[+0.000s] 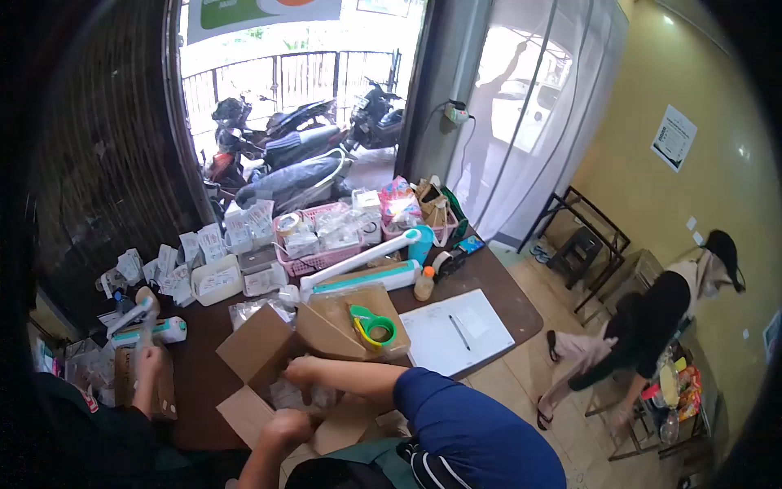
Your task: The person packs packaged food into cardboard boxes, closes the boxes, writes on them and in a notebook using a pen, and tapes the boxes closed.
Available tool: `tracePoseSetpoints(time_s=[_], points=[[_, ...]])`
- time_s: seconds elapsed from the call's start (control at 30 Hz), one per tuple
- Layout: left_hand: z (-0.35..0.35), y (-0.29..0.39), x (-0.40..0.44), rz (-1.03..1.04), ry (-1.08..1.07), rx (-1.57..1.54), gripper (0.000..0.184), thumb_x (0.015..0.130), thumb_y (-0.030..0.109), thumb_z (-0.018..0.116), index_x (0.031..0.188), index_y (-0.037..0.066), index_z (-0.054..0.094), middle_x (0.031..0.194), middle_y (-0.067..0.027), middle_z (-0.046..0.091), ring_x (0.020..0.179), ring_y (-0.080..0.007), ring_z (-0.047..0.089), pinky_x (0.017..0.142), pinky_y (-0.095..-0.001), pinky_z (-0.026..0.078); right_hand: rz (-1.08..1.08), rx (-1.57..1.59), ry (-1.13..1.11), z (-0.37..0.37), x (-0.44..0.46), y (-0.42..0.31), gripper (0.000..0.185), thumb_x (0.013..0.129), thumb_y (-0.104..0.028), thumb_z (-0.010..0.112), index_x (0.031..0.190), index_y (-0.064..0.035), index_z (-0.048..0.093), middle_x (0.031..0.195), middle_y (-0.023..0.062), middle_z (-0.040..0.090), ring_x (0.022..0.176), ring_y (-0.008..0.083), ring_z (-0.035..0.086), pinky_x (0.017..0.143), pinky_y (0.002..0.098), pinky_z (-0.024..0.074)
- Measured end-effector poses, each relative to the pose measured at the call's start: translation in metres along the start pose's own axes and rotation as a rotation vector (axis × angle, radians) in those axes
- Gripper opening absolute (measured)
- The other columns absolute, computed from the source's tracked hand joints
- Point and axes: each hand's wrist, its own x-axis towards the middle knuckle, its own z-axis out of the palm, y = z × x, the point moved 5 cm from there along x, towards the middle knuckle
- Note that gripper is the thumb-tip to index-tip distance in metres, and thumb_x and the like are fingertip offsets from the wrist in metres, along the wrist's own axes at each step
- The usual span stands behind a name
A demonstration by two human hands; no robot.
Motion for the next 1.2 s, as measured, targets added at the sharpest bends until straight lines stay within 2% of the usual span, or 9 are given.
tracePoseSetpoints(time_s=[0.27, 0.37, 0.53, 0.6, 0.7, 0.83, 0.9, 1.13, 1.2], points=[[-0.032, 0.008, -0.113, 0.078, 0.693, -0.853, 0.027, 0.086, 0.026, 0.06, 0.104, 0.006, 0.065, 0.095, -0.0166, 0.065, 0.083, -0.0263, 0.062, 0.075, -0.0384, 0.047, -0.215, -0.315, 0.26, 0.009, -0.062, -0.049, 0.086, 0.057, -0.042, 0.079, 0.132, -0.0234, 0.04, 0.14, 0.0164, 0.031, 0.125, 0.043, 0.033, 0.094, 0.061, 0.0331], [-0.012, -0.009, -0.137, -0.023, 1.092, -0.598, 0.024, 0.085, 0.026, 0.06, 0.094, 0.004, 0.066, 0.087, -0.0149, 0.064, 0.077, -0.0268, 0.061, 0.071, -0.0372, 0.048, -0.183, -0.137, 0.079, 0.011, -0.038, -0.036, 0.075, 0.065, -0.041, 0.074, 0.13, -0.0204, 0.044, 0.141, 0.0158, 0.031, 0.13, 0.0395, 0.028, 0.095, 0.0608, 0.0317], [0.051, -0.027, -0.099, -0.172, 0.787, -0.876, 0.032, 0.082, 0.027, 0.066, 0.104, 0.005, 0.06, 0.099, -0.017, 0.061, 0.081, -0.028, 0.061, 0.076, -0.043, 0.047, 0.163, -0.34, 0.823, -0.045, -0.105, -0.025, 0.071, 0.071, -0.042, 0.068, 0.133, -0.0186, 0.041, 0.143, 0.0166, 0.027, 0.13, 0.0457, 0.023, 0.098, 0.0634, 0.0224], [0.051, -0.028, -0.091, -0.164, 0.882, -0.785, 0.045, 0.077, 0.039, 0.066, 0.097, -0.001, 0.059, 0.084, -0.0161, 0.06, 0.08, -0.0328, 0.058, 0.071, -0.0413, 0.046, 0.334, -0.222, 0.785, -0.021, -0.099, 0.011, 0.078, 0.073, -0.04, 0.068, 0.139, -0.0204, 0.032, 0.144, 0.0211, 0.021, 0.13, 0.047, 0.02, 0.101, 0.0614, 0.0197], [0.079, -0.038, -0.062, -0.253, 0.863, -0.949, 0.064, 0.076, 0.046, 0.067, 0.107, -0.006, 0.052, 0.101, -0.0219, 0.055, 0.093, -0.0333, 0.056, 0.077, -0.0398, 0.046, 0.055, 0.038, 0.871, -0.038, -0.106, 0.011, 0.081, 0.069, -0.025, 0.074, 0.134, -0.0005, 0.033, 0.139, 0.0226, 0.03, 0.131, 0.0377, 0.027, 0.106, 0.0419, 0.0272], [0.072, -0.059, -0.076, 0.059, 0.92, -1.303, 0.029, 0.088, 0.03, 0.058, 0.087, 0.001, 0.06, 0.075, -0.0076, 0.061, 0.07, -0.0136, 0.058, 0.061, -0.0292, 0.047, 0.059, 0.049, 0.881, -0.032, -0.099, 0.015, 0.085, 0.071, -0.025, 0.072, 0.138, -0.0001, 0.025, 0.14, 0.0232, 0.029, 0.129, 0.0383, 0.031, 0.106, 0.0422, 0.0272], [0.081, -0.087, -0.091, -0.129, 0.912, -1.805, 0.022, 0.09, 0.024, 0.056, 0.077, 0.006, 0.057, 0.069, 0.0028, 0.055, 0.056, -0.0047, 0.049, 0.049, -0.0209, 0.04, 0.109, 0.074, 0.863, -0.034, -0.099, 0.01, 0.087, 0.072, -0.026, 0.072, 0.14, -0.0033, 0.022, 0.141, 0.0228, 0.028, 0.128, 0.0387, 0.032, 0.105, 0.0423, 0.0289], [0.121, -0.246, -0.039, -0.744, 1.015, -1.572, 0.034, 0.088, 0.036, 0.057, 0.084, 0.002, 0.061, 0.067, -0.002, 0.06, 0.052, -0.0091, 0.055, 0.045, -0.0238, 0.042, 0.187, 0.142, 0.824, -0.026, -0.109, 0.013, 0.089, 0.071, -0.027, 0.073, 0.14, -0.0056, 0.022, 0.142, 0.0209, 0.028, 0.127, 0.0377, 0.034, 0.101, 0.0407, 0.0341], [0.129, -0.314, -0.016, -0.951, 1.041, -1.889, 0.037, 0.088, 0.037, 0.057, 0.085, 0.0, 0.062, 0.067, -0.0049, 0.06, 0.052, -0.0129, 0.056, 0.044, -0.0262, 0.043, 0.19, 0.16, 0.824, -0.032, -0.099, 0.016, 0.086, 0.072, -0.026, 0.072, 0.14, -0.0056, 0.024, 0.142, 0.0191, 0.029, 0.128, 0.0353, 0.034, 0.101, 0.0398, 0.0346]])
